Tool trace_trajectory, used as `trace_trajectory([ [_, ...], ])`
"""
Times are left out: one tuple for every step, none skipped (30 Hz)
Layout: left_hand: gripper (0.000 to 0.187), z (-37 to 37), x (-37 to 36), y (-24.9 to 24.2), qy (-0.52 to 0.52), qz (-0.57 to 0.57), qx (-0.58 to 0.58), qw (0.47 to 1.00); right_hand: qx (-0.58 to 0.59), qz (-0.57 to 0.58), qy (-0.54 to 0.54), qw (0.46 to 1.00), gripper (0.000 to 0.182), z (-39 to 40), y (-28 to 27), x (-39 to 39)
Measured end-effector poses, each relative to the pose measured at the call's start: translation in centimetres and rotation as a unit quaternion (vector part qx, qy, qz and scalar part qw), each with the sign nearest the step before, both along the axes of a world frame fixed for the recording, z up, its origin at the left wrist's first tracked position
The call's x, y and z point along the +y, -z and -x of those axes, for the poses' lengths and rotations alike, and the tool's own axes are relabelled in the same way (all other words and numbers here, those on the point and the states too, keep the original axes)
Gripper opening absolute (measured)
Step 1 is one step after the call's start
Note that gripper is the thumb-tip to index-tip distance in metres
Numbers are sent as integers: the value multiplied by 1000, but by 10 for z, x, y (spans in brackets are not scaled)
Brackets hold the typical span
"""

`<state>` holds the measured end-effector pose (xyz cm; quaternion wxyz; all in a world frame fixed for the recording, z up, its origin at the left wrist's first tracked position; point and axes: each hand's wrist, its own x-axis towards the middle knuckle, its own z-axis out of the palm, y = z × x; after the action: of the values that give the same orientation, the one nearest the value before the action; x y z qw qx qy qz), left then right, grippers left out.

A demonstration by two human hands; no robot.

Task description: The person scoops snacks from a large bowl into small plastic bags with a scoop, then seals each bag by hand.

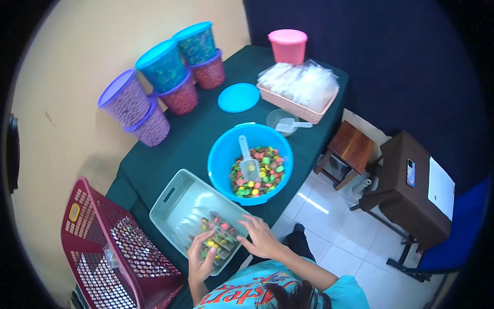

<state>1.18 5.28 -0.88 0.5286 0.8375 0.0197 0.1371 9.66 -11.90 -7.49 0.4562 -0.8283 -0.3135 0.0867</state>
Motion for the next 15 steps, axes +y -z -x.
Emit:
trace_trajectory([
  [34, -4, -7, -6, 29, -9, -5, 1000, -29, -8, -6, 1000, 45, -1, 0, -8],
  [33, -9, -15, -9, 57, -19, -10, 998, -58, -15, -13, 998, 45, -3, 0, -17],
  [31, -14, -24, -9, 80, -26, -11, 996, -59, -23, 0, 998, 43, -5, 0, -27],
  [31, -22, -35, -10, 87, -27, -15, 996, -64, -24, 7, 998, 43, -9, 0, -37],
  [31, -29, -49, -13, 122, -7, 2, 992, -57, -41, 17, 997, 43, -14, 0, -49],
  [31, -38, -64, -15, 156, 14, 18, 987, -51, -56, 25, 997, 42, -20, 0, -62],
  [31, -48, -80, -18, 183, 7, 22, 983, -66, -55, 35, 996, 41, -26, 1, -77],
  [31, -58, -97, -19, 208, 18, 24, 978, -73, -52, 37, 995, 41, -33, 0, -93],
  [32, -68, -113, -16, 234, 11, 26, 972, -70, -48, 39, 996, 40, -40, -2, -111],
  [32, -79, -130, -12, 258, 5, 30, 966, -66, -45, 39, 996, 39, -46, -3, -130],
  [33, -88, -147, -7, 274, -6, 24, 962, -72, -38, 48, 996, 37, -52, -4, -148],
  [34, -98, -164, -8, 291, 5, 33, 956, -78, -36, 44, 995, 37, -59, -2, -168],
  [34, -108, -181, -7, 313, 3, 33, 949, -57, -29, 53, 997, 36, -65, 1, -189],
  [35, -118, -196, -5, 334, 1, 35, 942, -34, -21, 61, 997, 35, -71, 4, -208],
  [35, -128, -209, -4, 329, 3, 33, 944, -37, -19, 75, 996, 32, -78, 6, -225],
])
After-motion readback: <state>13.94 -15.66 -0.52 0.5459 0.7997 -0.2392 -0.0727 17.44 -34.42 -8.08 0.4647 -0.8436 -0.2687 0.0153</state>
